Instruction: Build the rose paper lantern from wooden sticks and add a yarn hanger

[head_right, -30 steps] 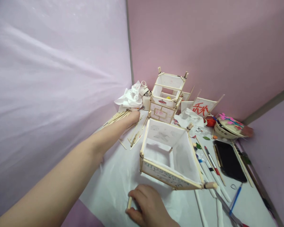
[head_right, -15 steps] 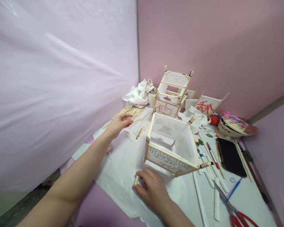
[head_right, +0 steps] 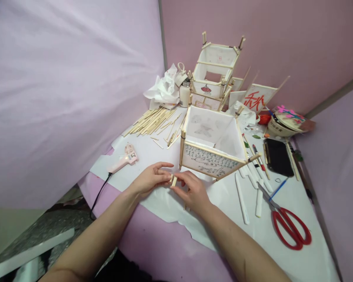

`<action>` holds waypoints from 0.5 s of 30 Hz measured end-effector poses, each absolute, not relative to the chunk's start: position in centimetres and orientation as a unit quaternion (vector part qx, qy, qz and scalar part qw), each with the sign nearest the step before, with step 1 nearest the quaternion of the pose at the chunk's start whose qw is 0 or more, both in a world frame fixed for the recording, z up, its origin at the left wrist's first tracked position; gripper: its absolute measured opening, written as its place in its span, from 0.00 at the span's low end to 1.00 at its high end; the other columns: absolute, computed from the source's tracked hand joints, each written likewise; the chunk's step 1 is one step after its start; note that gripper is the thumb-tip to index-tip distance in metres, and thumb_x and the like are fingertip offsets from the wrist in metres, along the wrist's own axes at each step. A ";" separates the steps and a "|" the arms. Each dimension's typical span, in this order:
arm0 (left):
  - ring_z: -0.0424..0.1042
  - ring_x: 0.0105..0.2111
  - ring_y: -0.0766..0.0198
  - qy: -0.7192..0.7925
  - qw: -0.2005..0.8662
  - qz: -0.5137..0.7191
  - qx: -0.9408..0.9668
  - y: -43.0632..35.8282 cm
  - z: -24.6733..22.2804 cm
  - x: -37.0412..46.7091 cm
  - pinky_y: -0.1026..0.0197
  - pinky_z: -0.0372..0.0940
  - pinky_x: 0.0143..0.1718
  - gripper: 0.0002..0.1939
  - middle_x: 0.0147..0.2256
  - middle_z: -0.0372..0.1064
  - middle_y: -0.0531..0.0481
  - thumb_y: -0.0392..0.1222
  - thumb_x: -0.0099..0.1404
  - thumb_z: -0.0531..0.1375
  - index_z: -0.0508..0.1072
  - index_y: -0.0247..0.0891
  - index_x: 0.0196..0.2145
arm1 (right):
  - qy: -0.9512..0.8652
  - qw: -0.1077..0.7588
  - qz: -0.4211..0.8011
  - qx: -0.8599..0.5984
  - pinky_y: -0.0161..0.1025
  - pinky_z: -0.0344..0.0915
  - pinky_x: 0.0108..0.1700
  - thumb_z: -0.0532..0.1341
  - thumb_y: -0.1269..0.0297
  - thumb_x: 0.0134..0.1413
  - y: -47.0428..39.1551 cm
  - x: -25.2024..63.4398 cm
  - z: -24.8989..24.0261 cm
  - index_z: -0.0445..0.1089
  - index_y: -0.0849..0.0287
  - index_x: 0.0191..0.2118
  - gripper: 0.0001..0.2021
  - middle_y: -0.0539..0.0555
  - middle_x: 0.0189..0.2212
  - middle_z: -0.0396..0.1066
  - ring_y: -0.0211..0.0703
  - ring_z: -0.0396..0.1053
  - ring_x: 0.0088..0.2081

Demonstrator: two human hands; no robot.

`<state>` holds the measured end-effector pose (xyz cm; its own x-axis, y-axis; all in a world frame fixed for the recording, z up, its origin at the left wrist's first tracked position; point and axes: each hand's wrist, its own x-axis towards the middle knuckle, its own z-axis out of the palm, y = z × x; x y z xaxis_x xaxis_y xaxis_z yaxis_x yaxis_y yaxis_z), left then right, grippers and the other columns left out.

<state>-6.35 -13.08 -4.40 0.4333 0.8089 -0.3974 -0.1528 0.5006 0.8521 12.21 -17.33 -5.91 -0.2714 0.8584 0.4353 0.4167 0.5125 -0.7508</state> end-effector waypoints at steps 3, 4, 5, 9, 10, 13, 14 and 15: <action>0.69 0.23 0.70 0.429 0.751 0.307 0.396 -13.2 -4.2 -6.4 0.66 0.64 0.31 0.29 0.24 0.72 0.52 0.40 0.48 0.71 0.70 0.37 0.48 | -0.755 0.430 0.254 -0.425 0.39 0.65 0.36 0.62 0.63 0.56 -17.3 12.2 -6.0 0.68 0.57 0.47 0.13 0.54 0.34 0.69 0.40 0.66 0.33; 0.69 0.23 0.70 0.431 0.750 0.305 0.399 -13.3 -4.2 -6.4 0.66 0.64 0.31 0.29 0.24 0.72 0.52 0.40 0.48 0.70 0.69 0.36 0.48 | -0.756 0.430 0.254 -0.425 0.39 0.65 0.36 0.62 0.63 0.56 -17.3 12.2 -6.0 0.68 0.56 0.47 0.13 0.53 0.34 0.69 0.40 0.66 0.33; 0.69 0.23 0.70 0.432 0.748 0.304 0.401 -13.3 -4.1 -6.4 0.65 0.63 0.31 0.30 0.25 0.72 0.52 0.39 0.48 0.70 0.69 0.36 0.49 | -0.756 0.431 0.253 -0.422 0.38 0.65 0.35 0.62 0.63 0.56 -17.3 12.2 -6.1 0.68 0.56 0.47 0.13 0.53 0.33 0.69 0.40 0.66 0.33; 0.69 0.24 0.70 0.428 0.752 0.294 0.406 -13.4 -4.0 -6.2 0.65 0.63 0.31 0.33 0.25 0.72 0.51 0.39 0.48 0.70 0.66 0.32 0.51 | -0.761 0.436 0.247 -0.412 0.37 0.64 0.34 0.64 0.65 0.54 -17.2 12.1 -6.3 0.68 0.56 0.46 0.13 0.53 0.33 0.69 0.39 0.66 0.32; 0.69 0.24 0.70 0.426 0.753 0.293 0.406 -13.4 -4.0 -6.2 0.64 0.63 0.31 0.33 0.25 0.72 0.52 0.39 0.48 0.70 0.66 0.32 0.51 | -0.762 0.435 0.247 -0.411 0.37 0.64 0.34 0.64 0.66 0.54 -17.2 12.1 -6.3 0.68 0.57 0.46 0.13 0.53 0.33 0.69 0.39 0.65 0.32; 0.69 0.24 0.69 0.433 0.745 0.300 0.409 -13.4 -3.8 -6.3 0.64 0.64 0.32 0.32 0.26 0.72 0.52 0.41 0.48 0.70 0.67 0.32 0.50 | -0.762 0.437 0.244 -0.411 0.37 0.64 0.34 0.64 0.67 0.54 -17.2 12.1 -6.3 0.68 0.57 0.47 0.14 0.53 0.33 0.69 0.39 0.65 0.32; 0.70 0.26 0.68 0.439 0.735 0.307 0.416 -13.2 -3.6 -6.5 0.63 0.64 0.33 0.31 0.26 0.72 0.51 0.41 0.48 0.70 0.67 0.33 0.49 | -0.761 0.439 0.243 -0.411 0.37 0.64 0.34 0.63 0.67 0.54 -17.2 12.1 -6.3 0.67 0.56 0.48 0.15 0.53 0.32 0.68 0.39 0.65 0.32; 0.71 0.27 0.67 0.447 0.718 0.315 0.430 -12.8 -3.2 -6.9 0.63 0.65 0.33 0.29 0.27 0.73 0.51 0.42 0.49 0.69 0.68 0.34 0.48 | -0.760 0.441 0.241 -0.412 0.38 0.64 0.35 0.63 0.67 0.54 -17.2 12.1 -6.3 0.67 0.56 0.48 0.15 0.53 0.33 0.68 0.39 0.65 0.32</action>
